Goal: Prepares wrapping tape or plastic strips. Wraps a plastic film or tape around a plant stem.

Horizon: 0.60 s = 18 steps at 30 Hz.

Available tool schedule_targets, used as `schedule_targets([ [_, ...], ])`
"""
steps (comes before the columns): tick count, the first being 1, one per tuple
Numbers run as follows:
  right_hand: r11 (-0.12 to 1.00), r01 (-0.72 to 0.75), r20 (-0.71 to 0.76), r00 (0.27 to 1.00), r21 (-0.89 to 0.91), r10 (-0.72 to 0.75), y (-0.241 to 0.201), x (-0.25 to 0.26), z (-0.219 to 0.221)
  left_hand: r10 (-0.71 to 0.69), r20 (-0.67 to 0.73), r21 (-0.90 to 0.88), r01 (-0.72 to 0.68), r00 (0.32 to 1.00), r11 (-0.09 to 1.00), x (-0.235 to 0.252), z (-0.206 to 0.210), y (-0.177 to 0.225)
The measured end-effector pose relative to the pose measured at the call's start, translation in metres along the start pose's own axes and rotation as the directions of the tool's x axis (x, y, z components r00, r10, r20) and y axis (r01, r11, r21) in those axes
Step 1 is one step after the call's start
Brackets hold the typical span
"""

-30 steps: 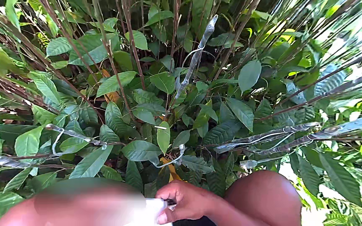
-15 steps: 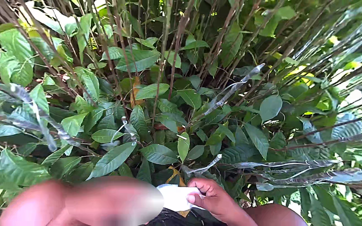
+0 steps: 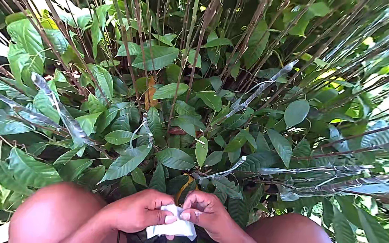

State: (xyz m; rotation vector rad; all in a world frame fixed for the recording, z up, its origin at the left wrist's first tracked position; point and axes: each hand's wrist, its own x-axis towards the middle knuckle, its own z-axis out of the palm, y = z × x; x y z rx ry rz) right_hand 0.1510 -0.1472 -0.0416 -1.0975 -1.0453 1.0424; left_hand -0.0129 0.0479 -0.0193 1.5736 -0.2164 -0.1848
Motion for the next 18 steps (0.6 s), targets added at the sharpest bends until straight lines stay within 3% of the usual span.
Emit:
schedule_targets([
  [3,0.999,0.018,-0.046,0.999,0.034,-0.017,-0.002,0.000,-0.003,-0.004,-0.064,-0.146,-0.006,0.998,0.989,0.001,0.001,-0.001],
  [10,0.992,0.126,-0.140,0.983,0.021,-0.122,0.001,-0.002,-0.016,0.058,-0.114,-0.171,-0.077,0.992,0.982,0.003,0.004,-0.001],
  [12,0.992,0.112,-0.078,0.990,-0.053,-0.116,-0.004,-0.004,-0.032,0.068,-0.109,-0.166,-0.086,0.992,0.982,0.002,0.002,0.001],
  [13,0.983,0.066,-0.027,0.997,-0.173,-0.072,-0.010,-0.006,-0.043,0.072,-0.104,-0.163,-0.089,0.992,0.983,0.001,0.001,0.001],
  [14,0.929,-0.006,0.010,1.000,-0.371,0.010,-0.017,-0.008,-0.053,0.078,-0.096,-0.157,-0.092,0.992,0.983,0.000,0.000,0.001],
  [16,0.609,-0.189,-0.032,0.965,-0.770,0.259,-0.032,-0.009,-0.062,0.078,-0.075,-0.127,-0.087,0.994,0.988,-0.001,-0.003,0.001],
  [17,0.450,-0.259,-0.096,0.930,-0.855,0.355,-0.035,-0.008,-0.062,0.061,-0.062,-0.098,-0.067,0.996,0.993,-0.001,-0.004,0.002],
  [18,0.376,-0.285,-0.136,0.917,-0.882,0.375,-0.035,-0.009,-0.061,0.026,-0.048,-0.064,-0.029,0.999,0.998,-0.002,-0.005,0.002],
])
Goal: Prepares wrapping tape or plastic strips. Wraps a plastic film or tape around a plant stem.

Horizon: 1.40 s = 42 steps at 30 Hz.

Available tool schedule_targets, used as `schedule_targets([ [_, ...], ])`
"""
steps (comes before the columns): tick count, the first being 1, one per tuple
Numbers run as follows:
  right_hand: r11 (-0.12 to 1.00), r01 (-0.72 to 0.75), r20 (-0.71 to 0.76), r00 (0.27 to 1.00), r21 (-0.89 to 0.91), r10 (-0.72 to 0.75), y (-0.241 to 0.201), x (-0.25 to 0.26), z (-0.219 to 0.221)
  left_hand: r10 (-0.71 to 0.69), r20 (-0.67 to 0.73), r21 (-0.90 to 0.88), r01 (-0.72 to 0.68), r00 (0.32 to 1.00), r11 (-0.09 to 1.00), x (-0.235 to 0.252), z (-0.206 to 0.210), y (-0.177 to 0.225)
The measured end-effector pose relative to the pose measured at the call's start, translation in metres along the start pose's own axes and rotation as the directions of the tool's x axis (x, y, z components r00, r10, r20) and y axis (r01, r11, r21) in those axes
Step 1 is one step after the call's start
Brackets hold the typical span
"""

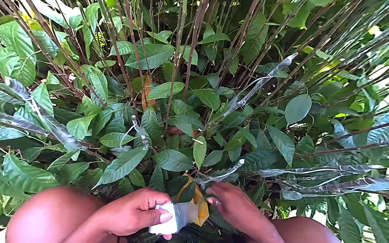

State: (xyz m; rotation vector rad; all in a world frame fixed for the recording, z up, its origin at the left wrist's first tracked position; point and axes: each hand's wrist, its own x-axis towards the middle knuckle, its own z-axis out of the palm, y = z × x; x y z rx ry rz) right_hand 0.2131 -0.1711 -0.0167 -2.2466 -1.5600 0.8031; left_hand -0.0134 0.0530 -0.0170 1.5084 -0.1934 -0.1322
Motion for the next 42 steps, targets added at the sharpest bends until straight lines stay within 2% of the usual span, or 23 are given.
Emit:
schedule_targets([
  [1,0.999,0.029,-0.042,0.999,0.018,-0.029,-0.001,-0.003,0.001,-0.056,0.011,0.048,0.056,0.998,0.997,0.000,-0.001,0.001],
  [3,0.939,0.257,-0.170,0.960,0.228,-0.222,-0.005,-0.006,0.007,-0.183,0.046,0.154,0.174,0.982,0.973,0.003,0.001,0.003],
  [5,0.765,0.447,-0.224,0.895,0.465,-0.387,-0.022,-0.002,0.016,-0.236,0.123,0.255,0.199,0.964,0.946,0.010,0.005,0.003],
  [6,0.697,0.471,-0.206,0.878,0.541,-0.433,-0.031,0.003,0.022,-0.234,0.169,0.295,0.177,0.958,0.939,0.013,0.008,0.004],
  [8,0.612,0.449,-0.118,0.856,0.651,-0.503,-0.043,0.013,0.037,-0.188,0.250,0.352,0.092,0.950,0.932,0.017,0.012,0.009],
  [11,0.517,0.317,0.021,0.837,0.795,-0.547,-0.046,0.022,0.048,-0.088,0.286,0.408,-0.039,0.954,0.912,0.014,0.002,0.021],
  [13,0.493,0.247,0.058,0.850,0.834,-0.524,-0.042,0.022,0.044,-0.047,0.233,0.445,-0.064,0.971,0.893,0.006,-0.011,0.029],
  [16,0.513,0.235,0.042,0.881,0.825,-0.472,-0.027,0.018,0.029,-0.015,0.088,0.435,-0.025,0.996,0.900,-0.007,-0.029,0.032],
  [20,0.583,0.276,-0.042,0.924,0.765,-0.381,-0.008,0.012,0.019,0.007,-0.042,0.360,0.009,0.999,0.933,-0.022,-0.038,0.028],
  [25,0.657,0.263,-0.083,0.953,0.707,-0.291,-0.005,0.007,0.013,-0.006,-0.087,0.415,0.042,0.996,0.909,-0.031,-0.038,0.020],
  [28,0.721,0.278,-0.083,0.952,0.635,-0.293,-0.010,0.003,0.000,-0.082,-0.151,0.620,0.159,0.985,0.769,-0.029,-0.031,0.019],
  [30,0.809,0.340,-0.081,0.935,0.479,-0.345,-0.019,0.003,-0.012,-0.169,-0.243,0.695,0.293,0.955,0.657,-0.023,-0.023,0.021],
  [31,0.850,0.368,-0.056,0.925,0.376,-0.376,-0.026,0.004,-0.018,-0.186,-0.283,0.681,0.333,0.941,0.652,-0.018,-0.019,0.022],
  [32,0.881,0.384,-0.011,0.918,0.276,-0.397,-0.036,0.004,-0.024,-0.147,-0.306,0.668,0.322,0.941,0.671,-0.012,-0.014,0.020],
  [33,0.897,0.396,0.046,0.910,0.197,-0.412,-0.047,0.005,-0.028,-0.057,-0.303,0.660,0.252,0.951,0.708,-0.005,-0.008,0.016],
  [35,0.891,0.449,0.130,0.882,0.068,-0.454,-0.070,0.007,-0.031,0.133,-0.246,0.617,0.049,0.960,0.786,0.012,0.012,0.008],
  [37,0.862,0.502,0.157,0.859,-0.074,-0.487,-0.091,0.006,-0.033,0.239,-0.177,0.548,-0.106,0.955,0.830,0.025,0.030,0.002],
  [39,0.817,0.538,0.122,0.843,-0.207,-0.524,-0.103,0.003,-0.037,0.252,-0.158,0.468,-0.152,0.955,0.870,0.030,0.039,-0.002],
  [42,0.780,0.539,0.068,0.833,-0.319,-0.548,-0.108,0.001,-0.047,0.218,-0.179,0.385,-0.135,0.959,0.913,0.029,0.044,-0.005],
])
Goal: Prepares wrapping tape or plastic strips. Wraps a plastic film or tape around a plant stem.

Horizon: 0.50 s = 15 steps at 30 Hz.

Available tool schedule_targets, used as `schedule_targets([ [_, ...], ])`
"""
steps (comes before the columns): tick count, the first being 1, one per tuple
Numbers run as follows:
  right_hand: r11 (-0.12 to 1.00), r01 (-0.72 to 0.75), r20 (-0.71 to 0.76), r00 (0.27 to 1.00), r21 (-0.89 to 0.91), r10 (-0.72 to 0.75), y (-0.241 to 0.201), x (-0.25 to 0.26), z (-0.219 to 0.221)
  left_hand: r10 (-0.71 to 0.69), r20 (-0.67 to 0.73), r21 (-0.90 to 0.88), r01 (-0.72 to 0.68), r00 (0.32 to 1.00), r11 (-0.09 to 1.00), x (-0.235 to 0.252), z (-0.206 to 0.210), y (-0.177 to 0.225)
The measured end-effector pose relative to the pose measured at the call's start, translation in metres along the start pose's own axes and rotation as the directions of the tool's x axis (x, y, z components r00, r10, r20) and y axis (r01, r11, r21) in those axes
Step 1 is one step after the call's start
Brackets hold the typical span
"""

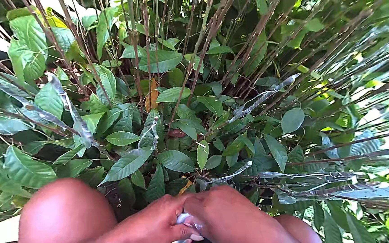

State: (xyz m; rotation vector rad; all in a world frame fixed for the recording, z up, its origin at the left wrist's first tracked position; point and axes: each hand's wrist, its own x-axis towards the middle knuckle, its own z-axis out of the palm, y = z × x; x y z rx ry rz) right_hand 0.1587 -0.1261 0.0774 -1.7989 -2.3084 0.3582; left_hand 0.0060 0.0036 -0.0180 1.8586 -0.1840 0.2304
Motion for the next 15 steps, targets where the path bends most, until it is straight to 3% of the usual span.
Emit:
schedule_targets([
  [4,0.998,0.032,0.003,0.999,0.053,-0.032,0.011,0.001,-0.010,0.053,0.001,0.024,-0.053,0.999,0.998,-0.002,-0.002,-0.005],
  [9,0.997,0.073,0.140,0.987,0.028,-0.076,0.008,0.009,-0.011,0.192,-0.032,0.031,-0.191,0.981,0.981,-0.002,-0.005,-0.013],
  [12,0.993,0.104,0.117,0.988,-0.047,-0.098,0.004,0.015,-0.014,0.120,0.002,-0.132,-0.119,0.993,0.984,-0.002,-0.003,-0.009],
  [15,0.989,0.066,-0.036,0.997,0.129,-0.062,0.013,0.017,-0.014,0.028,0.069,-0.375,0.000,0.997,0.927,-0.003,-0.008,-0.004],
])
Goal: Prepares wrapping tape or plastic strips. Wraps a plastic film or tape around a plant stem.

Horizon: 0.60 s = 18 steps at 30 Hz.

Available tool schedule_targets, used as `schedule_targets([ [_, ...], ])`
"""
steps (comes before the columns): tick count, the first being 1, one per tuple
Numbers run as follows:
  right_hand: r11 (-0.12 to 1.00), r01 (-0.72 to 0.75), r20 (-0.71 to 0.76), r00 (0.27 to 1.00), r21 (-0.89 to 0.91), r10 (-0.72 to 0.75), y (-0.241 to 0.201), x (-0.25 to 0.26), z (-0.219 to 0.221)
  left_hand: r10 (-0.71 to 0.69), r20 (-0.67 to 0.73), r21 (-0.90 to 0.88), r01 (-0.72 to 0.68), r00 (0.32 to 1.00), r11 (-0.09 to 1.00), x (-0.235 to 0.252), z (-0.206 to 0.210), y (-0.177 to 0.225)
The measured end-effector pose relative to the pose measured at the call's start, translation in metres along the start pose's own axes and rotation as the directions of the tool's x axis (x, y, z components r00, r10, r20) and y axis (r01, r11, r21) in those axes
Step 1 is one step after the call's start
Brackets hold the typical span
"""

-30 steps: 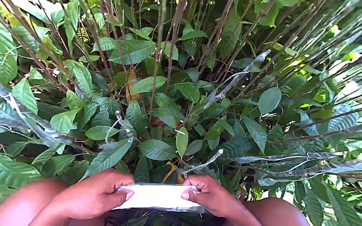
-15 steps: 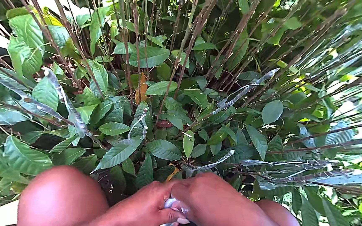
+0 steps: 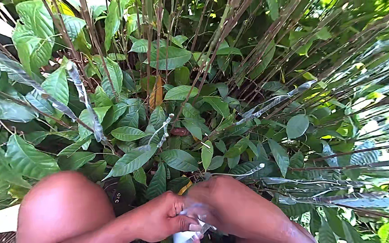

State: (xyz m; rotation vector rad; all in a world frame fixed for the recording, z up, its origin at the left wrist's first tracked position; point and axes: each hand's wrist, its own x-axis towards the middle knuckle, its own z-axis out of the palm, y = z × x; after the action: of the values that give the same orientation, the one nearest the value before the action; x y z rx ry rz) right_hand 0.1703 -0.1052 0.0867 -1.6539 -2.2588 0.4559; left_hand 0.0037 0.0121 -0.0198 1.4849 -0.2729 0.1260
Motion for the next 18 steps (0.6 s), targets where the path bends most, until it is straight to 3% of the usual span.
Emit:
schedule_targets([
  [2,0.970,-0.069,-0.192,0.975,0.232,0.115,0.010,-0.003,0.008,-0.044,-0.053,-0.116,0.037,0.998,0.993,-0.001,0.001,0.002],
  [4,0.882,-0.091,-0.354,0.893,0.462,0.277,0.017,-0.008,0.025,-0.083,-0.187,-0.266,0.031,0.979,0.964,-0.002,0.004,0.003],
  [6,0.756,-0.034,-0.426,0.809,0.654,0.405,0.022,-0.016,0.048,-0.130,-0.321,-0.424,-0.020,0.938,0.905,0.000,0.005,0.004],
  [8,0.635,0.000,-0.413,0.759,0.773,0.503,0.024,-0.022,0.071,-0.172,-0.428,-0.486,-0.066,0.887,0.872,0.002,0.004,0.007],
  [12,0.494,0.051,-0.370,0.731,0.868,0.574,0.016,-0.017,0.093,-0.216,-0.565,-0.435,-0.065,0.796,0.898,0.005,0.007,0.005],
  [18,0.318,0.150,-0.334,0.662,0.936,0.671,0.010,-0.006,0.095,-0.267,-0.621,-0.425,-0.031,0.737,0.904,0.012,0.013,0.003],
])
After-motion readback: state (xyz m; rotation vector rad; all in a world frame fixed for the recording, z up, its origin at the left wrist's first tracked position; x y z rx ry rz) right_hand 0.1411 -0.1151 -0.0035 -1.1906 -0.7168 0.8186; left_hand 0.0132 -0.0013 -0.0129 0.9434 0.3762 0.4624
